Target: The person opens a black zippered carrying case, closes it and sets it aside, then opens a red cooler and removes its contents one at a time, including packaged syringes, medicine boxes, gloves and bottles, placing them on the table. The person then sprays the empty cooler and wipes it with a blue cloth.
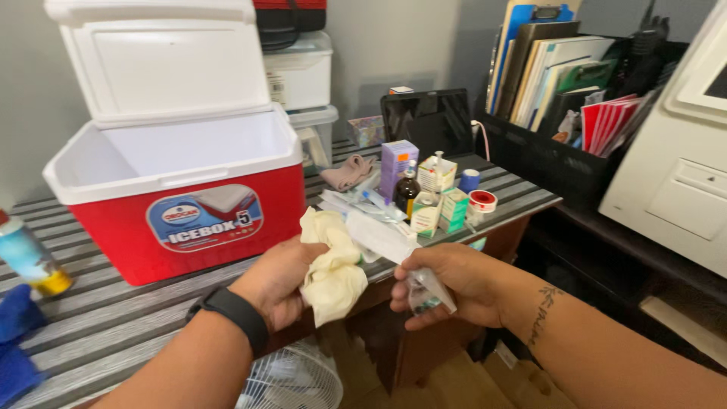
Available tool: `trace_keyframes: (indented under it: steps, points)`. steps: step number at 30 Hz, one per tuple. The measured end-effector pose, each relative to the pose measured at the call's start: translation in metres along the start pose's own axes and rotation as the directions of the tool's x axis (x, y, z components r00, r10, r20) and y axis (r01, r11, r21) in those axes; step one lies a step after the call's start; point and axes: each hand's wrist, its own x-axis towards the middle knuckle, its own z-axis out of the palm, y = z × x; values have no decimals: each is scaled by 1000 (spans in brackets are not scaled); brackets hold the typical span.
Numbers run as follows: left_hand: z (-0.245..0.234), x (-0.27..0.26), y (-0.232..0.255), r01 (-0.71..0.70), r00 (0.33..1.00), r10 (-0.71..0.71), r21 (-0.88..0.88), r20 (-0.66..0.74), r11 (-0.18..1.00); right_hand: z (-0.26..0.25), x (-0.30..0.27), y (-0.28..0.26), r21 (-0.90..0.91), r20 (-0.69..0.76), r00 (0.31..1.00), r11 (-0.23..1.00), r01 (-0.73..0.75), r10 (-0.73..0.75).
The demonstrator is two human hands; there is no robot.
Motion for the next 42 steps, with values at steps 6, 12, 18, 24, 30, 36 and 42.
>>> trace_keyframes:
  steps: [6,12,18,24,30,36,42]
  points:
    - [12,53,24,-40,999,40,13,3,999,-17,5,-5,60,-85,996,998,35,-30]
    - [23,140,81,-318,932,361,578,42,752,-17,40,-27,188,-189,981,979,83,-47]
    - [28,237,128,-132,788,607,936,-102,328,-7,73,-48,294,-240,968,946,138,-67]
    - [22,241,114,-262,768,612,965,188,33,-2,96,-62,273,-219,973,952,138,-78]
    - [29,173,103,-395,899,261,396,351,829,6,118,-70,200,-150,979,965,170,-141]
    - [10,121,132,-577,817,435,512,378,637,21,137,-80,107,43,992,988,116,-121]
    - [-8,70,141,-534,834,513,539,205,652,24,153,-85,149,367,917,983,106,-155]
